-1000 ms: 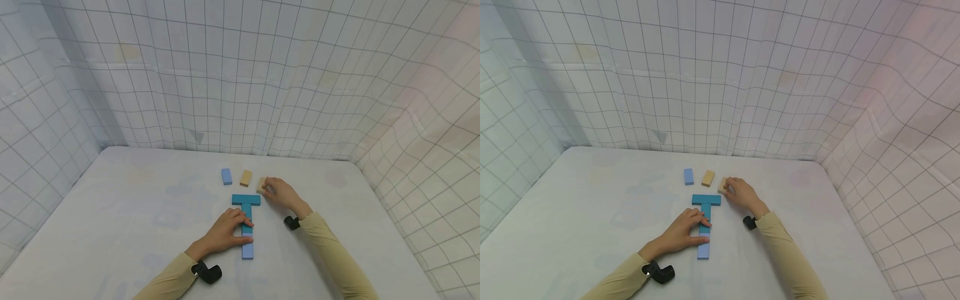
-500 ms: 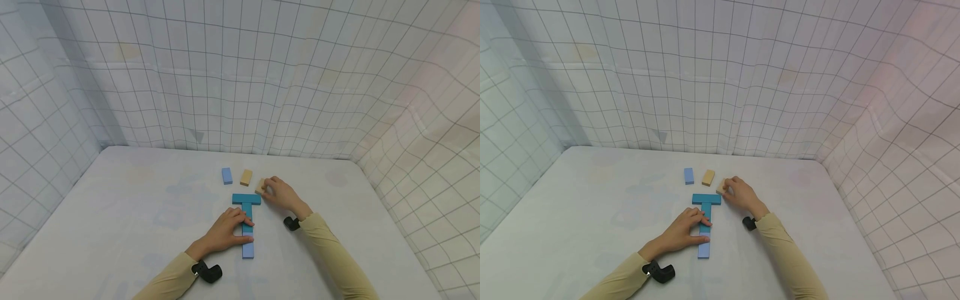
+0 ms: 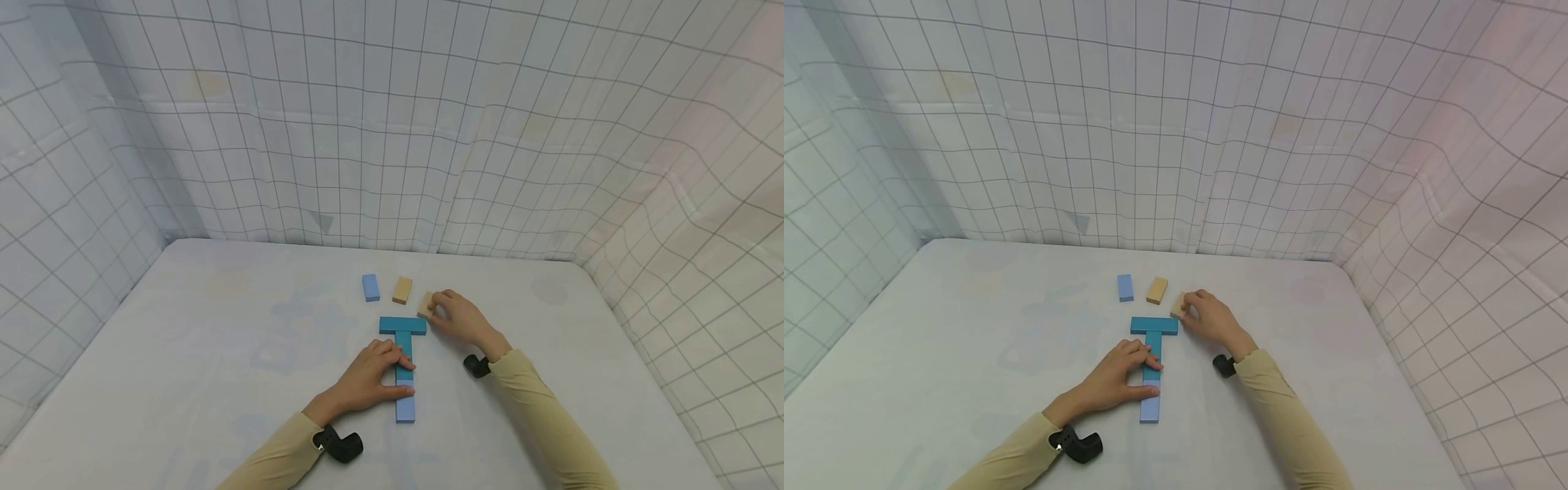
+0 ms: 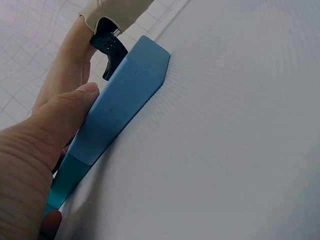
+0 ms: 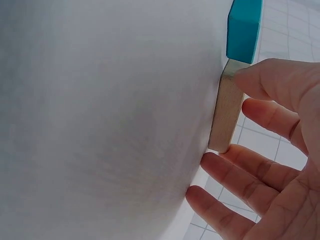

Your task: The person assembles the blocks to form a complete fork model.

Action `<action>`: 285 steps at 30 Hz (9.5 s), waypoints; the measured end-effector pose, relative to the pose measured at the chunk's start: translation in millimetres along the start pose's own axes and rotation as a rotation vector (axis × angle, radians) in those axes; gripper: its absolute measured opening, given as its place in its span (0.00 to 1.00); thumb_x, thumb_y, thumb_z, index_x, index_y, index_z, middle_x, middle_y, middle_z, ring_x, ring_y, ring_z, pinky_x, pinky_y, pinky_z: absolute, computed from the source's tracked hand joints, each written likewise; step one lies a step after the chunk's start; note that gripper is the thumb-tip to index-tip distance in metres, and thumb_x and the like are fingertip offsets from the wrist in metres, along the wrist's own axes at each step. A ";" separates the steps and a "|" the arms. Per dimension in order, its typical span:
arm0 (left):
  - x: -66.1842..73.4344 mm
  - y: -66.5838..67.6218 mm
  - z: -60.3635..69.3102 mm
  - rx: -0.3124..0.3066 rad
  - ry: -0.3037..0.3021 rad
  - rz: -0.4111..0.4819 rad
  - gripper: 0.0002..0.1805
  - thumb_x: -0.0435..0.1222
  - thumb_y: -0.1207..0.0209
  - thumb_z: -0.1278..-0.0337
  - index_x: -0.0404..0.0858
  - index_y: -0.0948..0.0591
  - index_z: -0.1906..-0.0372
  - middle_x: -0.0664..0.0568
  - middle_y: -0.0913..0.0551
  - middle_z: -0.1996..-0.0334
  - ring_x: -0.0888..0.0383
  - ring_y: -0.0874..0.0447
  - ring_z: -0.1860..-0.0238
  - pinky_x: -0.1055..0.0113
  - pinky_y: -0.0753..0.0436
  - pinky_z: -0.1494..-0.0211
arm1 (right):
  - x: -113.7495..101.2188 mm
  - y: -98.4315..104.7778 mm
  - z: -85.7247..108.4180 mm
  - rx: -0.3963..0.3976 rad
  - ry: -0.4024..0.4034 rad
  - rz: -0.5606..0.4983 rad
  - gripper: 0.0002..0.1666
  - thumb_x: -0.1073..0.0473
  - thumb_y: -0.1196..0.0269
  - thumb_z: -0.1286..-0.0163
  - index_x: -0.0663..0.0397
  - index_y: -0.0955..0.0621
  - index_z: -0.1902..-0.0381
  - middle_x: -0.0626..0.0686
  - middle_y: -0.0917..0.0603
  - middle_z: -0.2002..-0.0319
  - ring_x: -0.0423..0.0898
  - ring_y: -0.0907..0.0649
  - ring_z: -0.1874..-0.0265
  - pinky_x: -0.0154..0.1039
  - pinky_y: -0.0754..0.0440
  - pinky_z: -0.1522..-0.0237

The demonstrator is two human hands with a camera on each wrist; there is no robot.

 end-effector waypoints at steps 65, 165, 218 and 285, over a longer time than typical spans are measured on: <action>1.2 1.1 -0.3 0.021 -0.037 -0.005 0.21 0.57 0.36 0.49 0.51 0.18 0.53 0.61 0.27 0.51 0.59 0.34 0.45 0.55 0.33 0.42 | 2.5 -1.9 4.0 0.023 0.058 0.014 0.07 0.59 0.36 0.35 0.53 0.22 0.61 0.56 0.20 0.51 0.53 0.20 0.52 0.49 0.23 0.53; -1.9 -1.8 0.3 0.043 -0.061 -0.010 0.21 0.57 0.36 0.49 0.52 0.18 0.54 0.60 0.26 0.49 0.57 0.34 0.43 0.53 0.34 0.40 | -21.5 -2.7 -34.1 -0.217 0.066 0.105 0.25 0.62 0.56 0.27 0.59 0.29 0.35 0.57 0.32 0.34 0.60 0.38 0.33 0.60 0.41 0.38; 1.1 1.0 -0.2 0.023 -0.031 0.004 0.20 0.56 0.36 0.49 0.52 0.18 0.54 0.58 0.26 0.47 0.54 0.36 0.39 0.51 0.35 0.38 | -21.1 -9.9 -15.7 -0.141 0.110 0.002 0.21 0.66 0.48 0.32 0.59 0.22 0.42 0.54 0.29 0.36 0.58 0.37 0.34 0.57 0.42 0.37; -0.4 -0.8 0.1 0.012 -0.025 0.017 0.21 0.57 0.37 0.48 0.53 0.19 0.53 0.61 0.27 0.48 0.56 0.36 0.40 0.53 0.35 0.39 | -45.5 -10.5 10.4 -0.168 0.096 0.174 0.24 0.54 0.49 0.25 0.56 0.28 0.35 0.53 0.31 0.34 0.55 0.39 0.32 0.59 0.41 0.38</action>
Point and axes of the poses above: each hand's wrist, its own z-axis away from the middle knuckle, its own y-axis out of the back of the hand, x = y × z, the point moved 2 cm from there along -z, towards the middle knuckle
